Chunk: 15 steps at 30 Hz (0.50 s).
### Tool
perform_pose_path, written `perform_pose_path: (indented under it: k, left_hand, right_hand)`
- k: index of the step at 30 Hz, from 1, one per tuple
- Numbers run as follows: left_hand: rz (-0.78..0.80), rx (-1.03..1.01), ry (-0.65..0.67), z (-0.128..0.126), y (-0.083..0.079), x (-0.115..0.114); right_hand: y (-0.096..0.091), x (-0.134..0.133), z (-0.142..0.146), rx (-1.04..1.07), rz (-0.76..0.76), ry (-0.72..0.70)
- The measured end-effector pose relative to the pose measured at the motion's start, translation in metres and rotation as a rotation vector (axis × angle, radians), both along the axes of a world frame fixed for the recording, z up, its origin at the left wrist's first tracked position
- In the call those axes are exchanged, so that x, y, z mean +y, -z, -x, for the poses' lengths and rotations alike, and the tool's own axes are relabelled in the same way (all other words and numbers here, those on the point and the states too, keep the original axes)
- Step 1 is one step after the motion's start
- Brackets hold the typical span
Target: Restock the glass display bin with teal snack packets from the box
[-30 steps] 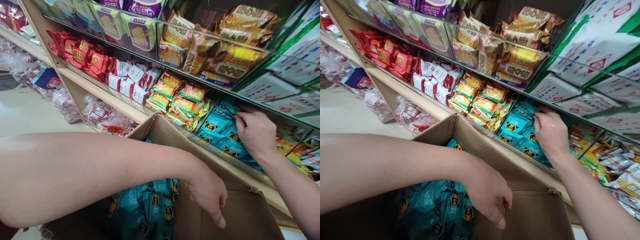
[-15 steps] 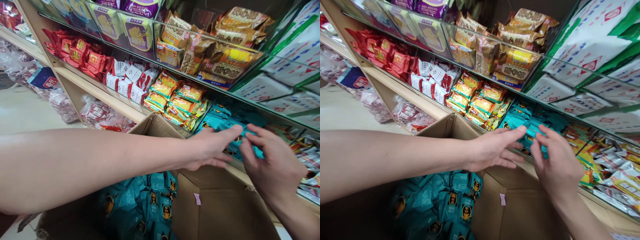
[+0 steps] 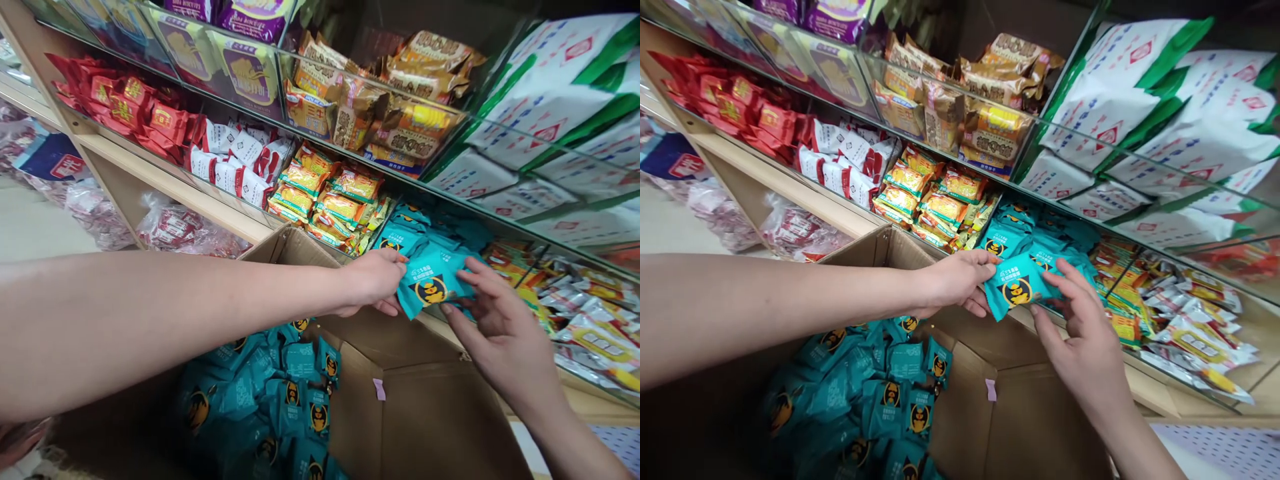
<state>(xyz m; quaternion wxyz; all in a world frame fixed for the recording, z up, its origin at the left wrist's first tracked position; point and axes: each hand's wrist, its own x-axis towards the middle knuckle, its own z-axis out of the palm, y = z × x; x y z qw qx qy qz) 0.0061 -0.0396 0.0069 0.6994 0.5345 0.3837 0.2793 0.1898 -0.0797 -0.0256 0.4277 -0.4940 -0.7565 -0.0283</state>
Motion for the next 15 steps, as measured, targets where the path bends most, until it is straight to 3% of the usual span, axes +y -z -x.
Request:
perform_pose_path:
  k: [4,10,15]
  left_hand:
    - [-0.046,0.044,-0.025,0.0,0.001,0.0]
    - [-0.005,-0.122,-0.079,0.0,-0.008,-0.001]
    - [-0.024,-0.081,-0.091,0.001,-0.013,0.0]
  right_hand:
    - [0.006,0.002,-0.004,-0.089,-0.035,0.014]
    - [0.005,0.023,0.001,0.175,-0.046,0.014]
    - [-0.01,0.053,0.009,0.279,-0.132,0.15]
